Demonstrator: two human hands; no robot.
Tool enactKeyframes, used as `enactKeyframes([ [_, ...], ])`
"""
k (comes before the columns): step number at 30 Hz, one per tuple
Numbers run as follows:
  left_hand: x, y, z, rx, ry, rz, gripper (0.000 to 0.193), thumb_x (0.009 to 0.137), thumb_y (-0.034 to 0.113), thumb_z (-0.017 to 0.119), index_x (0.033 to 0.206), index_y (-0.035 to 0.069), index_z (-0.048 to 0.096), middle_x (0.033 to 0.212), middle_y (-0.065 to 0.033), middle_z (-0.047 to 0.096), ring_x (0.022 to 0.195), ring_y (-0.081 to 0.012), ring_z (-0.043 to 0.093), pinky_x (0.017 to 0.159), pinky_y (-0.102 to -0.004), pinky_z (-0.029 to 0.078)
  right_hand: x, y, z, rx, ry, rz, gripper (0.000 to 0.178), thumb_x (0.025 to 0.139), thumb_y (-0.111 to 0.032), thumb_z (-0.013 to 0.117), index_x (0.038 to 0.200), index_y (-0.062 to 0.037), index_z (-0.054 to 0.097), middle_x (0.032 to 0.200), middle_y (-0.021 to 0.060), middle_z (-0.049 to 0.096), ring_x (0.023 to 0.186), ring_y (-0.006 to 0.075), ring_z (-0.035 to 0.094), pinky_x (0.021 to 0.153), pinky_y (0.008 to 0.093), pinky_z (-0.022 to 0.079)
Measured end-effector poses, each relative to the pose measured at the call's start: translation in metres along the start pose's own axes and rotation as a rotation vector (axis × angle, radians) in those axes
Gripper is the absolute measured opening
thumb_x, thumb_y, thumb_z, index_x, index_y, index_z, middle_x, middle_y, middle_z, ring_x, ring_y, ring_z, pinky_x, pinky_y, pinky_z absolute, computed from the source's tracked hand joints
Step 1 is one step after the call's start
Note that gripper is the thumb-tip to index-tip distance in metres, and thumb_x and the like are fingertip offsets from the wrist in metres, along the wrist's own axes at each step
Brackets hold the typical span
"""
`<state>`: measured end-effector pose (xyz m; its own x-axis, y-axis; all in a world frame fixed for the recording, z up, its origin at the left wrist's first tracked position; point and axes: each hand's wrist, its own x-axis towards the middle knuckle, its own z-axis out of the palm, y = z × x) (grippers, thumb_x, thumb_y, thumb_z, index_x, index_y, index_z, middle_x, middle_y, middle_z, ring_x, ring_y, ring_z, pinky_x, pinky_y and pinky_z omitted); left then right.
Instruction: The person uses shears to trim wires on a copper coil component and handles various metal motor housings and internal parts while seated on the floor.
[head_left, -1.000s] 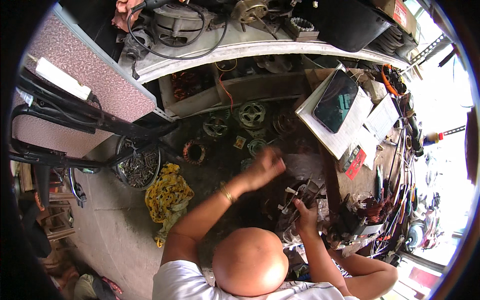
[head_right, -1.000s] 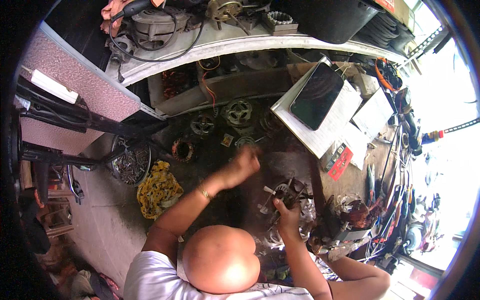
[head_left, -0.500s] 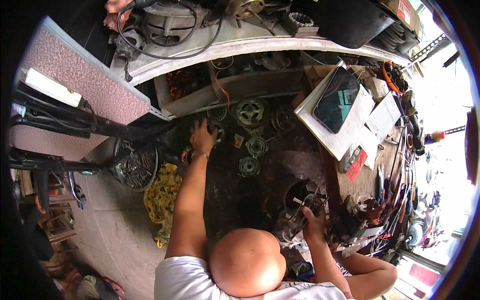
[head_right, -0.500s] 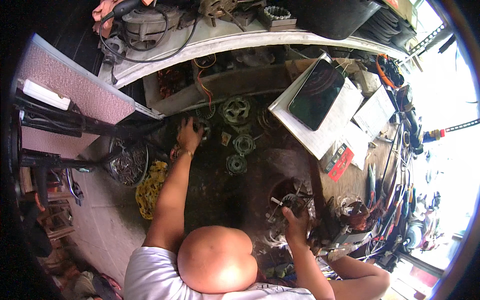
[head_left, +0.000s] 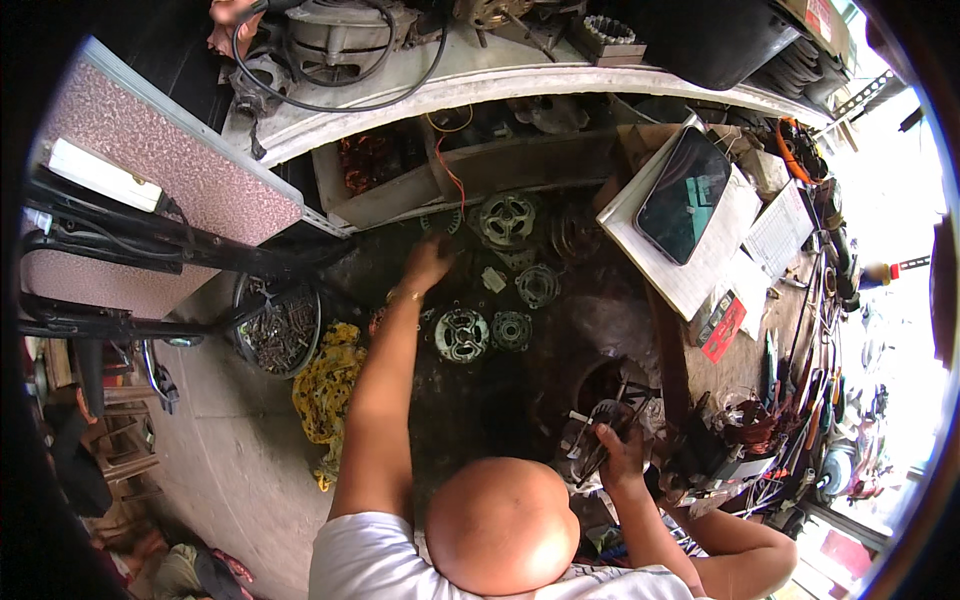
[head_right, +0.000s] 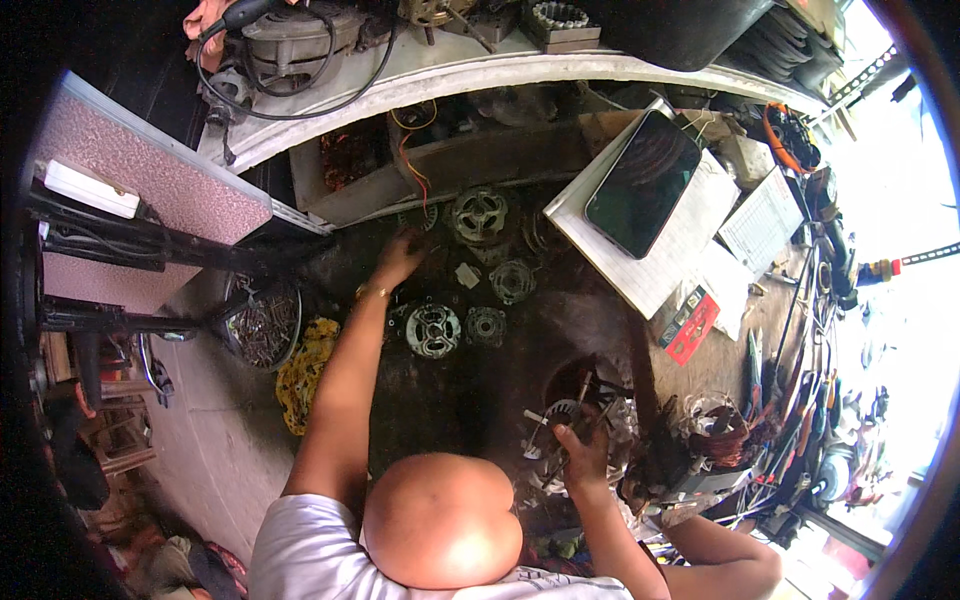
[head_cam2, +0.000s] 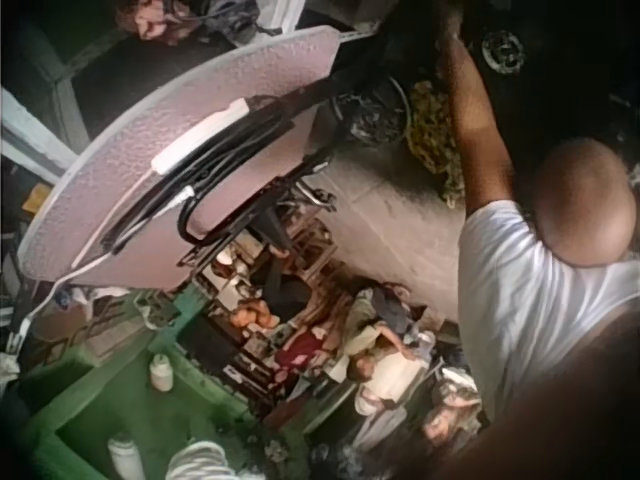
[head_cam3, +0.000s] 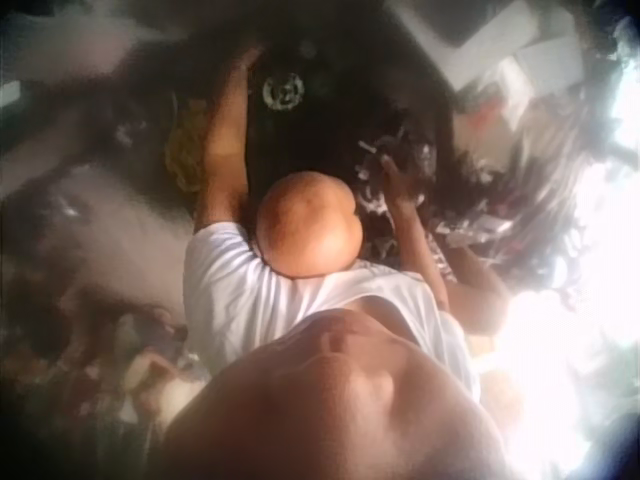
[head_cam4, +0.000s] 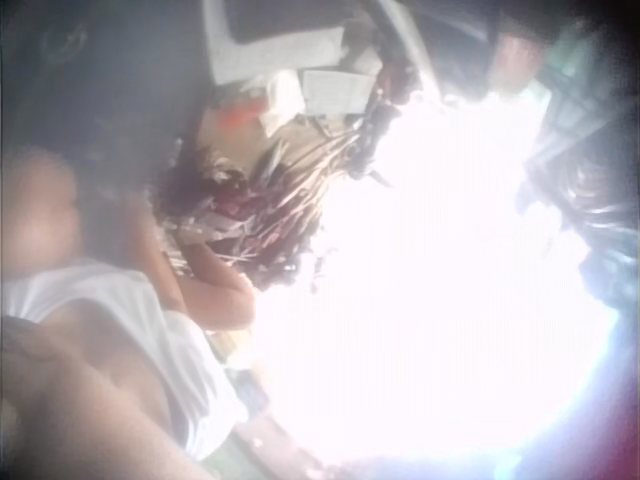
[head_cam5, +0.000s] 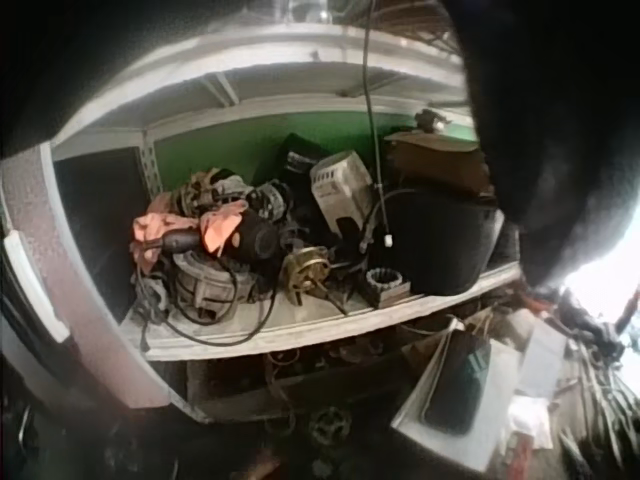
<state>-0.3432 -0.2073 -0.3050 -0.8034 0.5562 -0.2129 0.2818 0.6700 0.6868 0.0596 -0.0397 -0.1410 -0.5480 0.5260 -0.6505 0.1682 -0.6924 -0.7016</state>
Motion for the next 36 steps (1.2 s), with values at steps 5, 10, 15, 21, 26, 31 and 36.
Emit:
enactKeyframes([
  [5,0.038,-0.009,0.061,0.674,0.074,-0.206,0.062,0.078,0.028,0.065,0.133,0.009,0.042,0.131,-0.013,0.046,0.12,-0.033,0.045,0.093,-0.056,0.035,-0.002,-0.007,0.002,-0.065,-0.009,-0.114,0.037,0.075,-0.006,0.068,0.109,-0.0059,0.052,0.091,0.0032,0.06,0.082,0.0149,0.059,0.077,0.0297,0.049],
  [10,0.022,-0.005,0.082,0.749,0.309,-0.197,0.053,0.08,0.02,0.062,0.128,0.009,0.046,0.114,-0.0137,0.058,0.104,-0.032,0.057,0.089,-0.057,0.036,0.001,-0.012,0.008,-0.017,0.02,-0.066,0.037,0.075,-0.008,0.069,0.108,-0.0057,0.052,0.092,0.0033,0.06,0.083,0.015,0.058,0.078,0.0306,0.049],
  [15,-0.017,0.051,0.036,0.287,0.273,-0.047,0.036,0.077,0.016,0.062,0.111,0.004,0.057,0.079,-0.0168,0.065,0.077,-0.0321,0.064,0.074,-0.0435,0.048,0.011,-0.015,0.013,0.122,-0.057,0.067,0.036,0.077,-0.012,0.068,0.109,-0.006,0.053,0.093,0.0039,0.06,0.085,0.0167,0.058,0.077,0.0328,0.05],
  [21,-0.14,0.172,0.005,-0.501,-0.12,0.061,0.026,0.082,0.002,0.058,0.108,0.001,0.058,0.09,-0.0037,0.064,0.079,-0.0084,0.058,0.072,-0.0251,0.049,0.024,-0.016,0.047,0.124,-0.078,0.077,0.043,0.079,-0.017,0.066,0.117,-0.0078,0.049,0.104,0.0056,0.059,0.09,0.0196,0.059,0.077,0.036,0.051],
  [26,-0.172,0.215,0.004,-0.768,-0.39,0.176,0.026,0.087,0.002,0.055,0.113,0.0,0.059,0.1,-0.0046,0.063,0.087,-0.009,0.057,0.079,-0.0242,0.047,0.026,-0.009,0.046,0.274,-0.308,0.133,0.045,0.082,-0.014,0.063,0.122,-0.0021,0.046,0.113,0.0123,0.056,0.105,0.0267,0.057,0.092,0.0423,0.047],
  [31,-0.125,0.19,-0.006,-0.752,-0.486,0.166,0.02,0.088,0.019,0.059,0.1,0.004,0.065,0.095,-0.0054,0.064,0.078,-0.0127,0.06,0.061,-0.027,0.05,0.046,0.024,0.004,0.445,-0.312,0.237,0.049,0.077,-0.018,0.069,0.119,-0.0019,0.049,0.109,0.0108,0.059,0.102,0.0274,0.058,0.09,0.0437,0.048],
  [36,-0.032,0.01,0.01,0.445,0.102,-0.392,0.032,0.085,0.031,0.058,0.086,0.001,0.067,0.088,-0.0209,0.066,0.085,-0.0361,0.064,0.072,-0.0441,0.051,0.038,0.01,0.008,0.372,-0.264,0.239,0.038,0.078,-0.018,0.07,0.111,-0.0054,0.055,0.1,0.0066,0.062,0.096,0.0239,0.059,0.089,0.0433,0.048],
])
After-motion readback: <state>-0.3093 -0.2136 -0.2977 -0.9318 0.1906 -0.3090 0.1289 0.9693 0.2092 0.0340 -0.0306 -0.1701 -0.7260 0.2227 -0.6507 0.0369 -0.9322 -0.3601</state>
